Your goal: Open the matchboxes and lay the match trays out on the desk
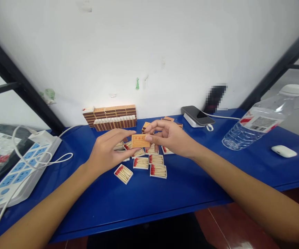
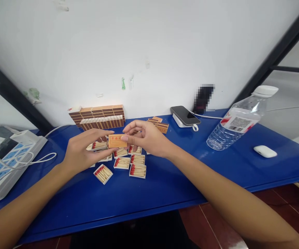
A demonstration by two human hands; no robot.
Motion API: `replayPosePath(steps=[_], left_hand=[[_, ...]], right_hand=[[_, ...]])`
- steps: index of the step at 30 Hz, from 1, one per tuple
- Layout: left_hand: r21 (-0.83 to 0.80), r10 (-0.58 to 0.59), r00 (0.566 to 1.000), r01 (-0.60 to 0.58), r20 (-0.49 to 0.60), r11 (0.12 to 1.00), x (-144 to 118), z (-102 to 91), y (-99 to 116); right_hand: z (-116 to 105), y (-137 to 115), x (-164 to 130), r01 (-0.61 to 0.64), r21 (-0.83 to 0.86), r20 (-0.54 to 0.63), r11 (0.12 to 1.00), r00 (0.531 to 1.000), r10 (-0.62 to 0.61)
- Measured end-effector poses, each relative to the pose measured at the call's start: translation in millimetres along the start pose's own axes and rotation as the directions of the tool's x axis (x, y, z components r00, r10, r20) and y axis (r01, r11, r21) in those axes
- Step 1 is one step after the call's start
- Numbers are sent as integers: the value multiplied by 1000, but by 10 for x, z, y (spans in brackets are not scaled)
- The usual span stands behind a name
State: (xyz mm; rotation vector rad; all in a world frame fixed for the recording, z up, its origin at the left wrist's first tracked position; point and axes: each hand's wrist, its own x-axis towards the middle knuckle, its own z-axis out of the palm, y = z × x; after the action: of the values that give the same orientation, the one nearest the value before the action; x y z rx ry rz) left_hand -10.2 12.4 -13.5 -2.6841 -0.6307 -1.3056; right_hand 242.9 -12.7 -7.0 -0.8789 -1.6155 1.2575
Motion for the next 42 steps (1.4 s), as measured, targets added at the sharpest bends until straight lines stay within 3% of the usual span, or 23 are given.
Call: replayPosePath(steps=[5,11,14,18,22,26,29,32,36,42], left_hand=[[17,-40,997,41,-66,999,33,-18,7],[8,-1,999,2,-51,1000,21,-11,-1],[27,53,998,-52,-28,998,7,-15,-19],[32,164,986,-164,10,986,-1,-8,-34],[40,145,989,-144,-2,989,19,-10,-28],[40,19,999,-17,-38,999,47,-37,-26],[28,-9,999,10,-33,1000,62,-58,-27],[-13,-40,999,40,10,999,76,-76,-29],[-40,-105,989,110,106,993,97,-121,-62],[-30,-188,954,201,232,979,136,-316,-246]], right_hand=[[61,-14,-14,-41,-3,-8,999,999,41],[124,-56,-41,-74,-2,-3,997,997,74],[122,-52,-34,-126,35,-31,991,991,127],[98,-55,-30,-221,10,52,975,974,220],[38,-38,-31,-90,-78,78,993,992,96],[-7,-5,-26,69,-118,5,991,998,-69],[3,5,-24,141,-122,-36,982,989,-146],[9,3,-21,171,-163,-34,972,983,-179],[-43,-22,-16,191,-341,-24,920,977,-211],[-181,-102,-10,158,-505,-86,849,969,-231]])
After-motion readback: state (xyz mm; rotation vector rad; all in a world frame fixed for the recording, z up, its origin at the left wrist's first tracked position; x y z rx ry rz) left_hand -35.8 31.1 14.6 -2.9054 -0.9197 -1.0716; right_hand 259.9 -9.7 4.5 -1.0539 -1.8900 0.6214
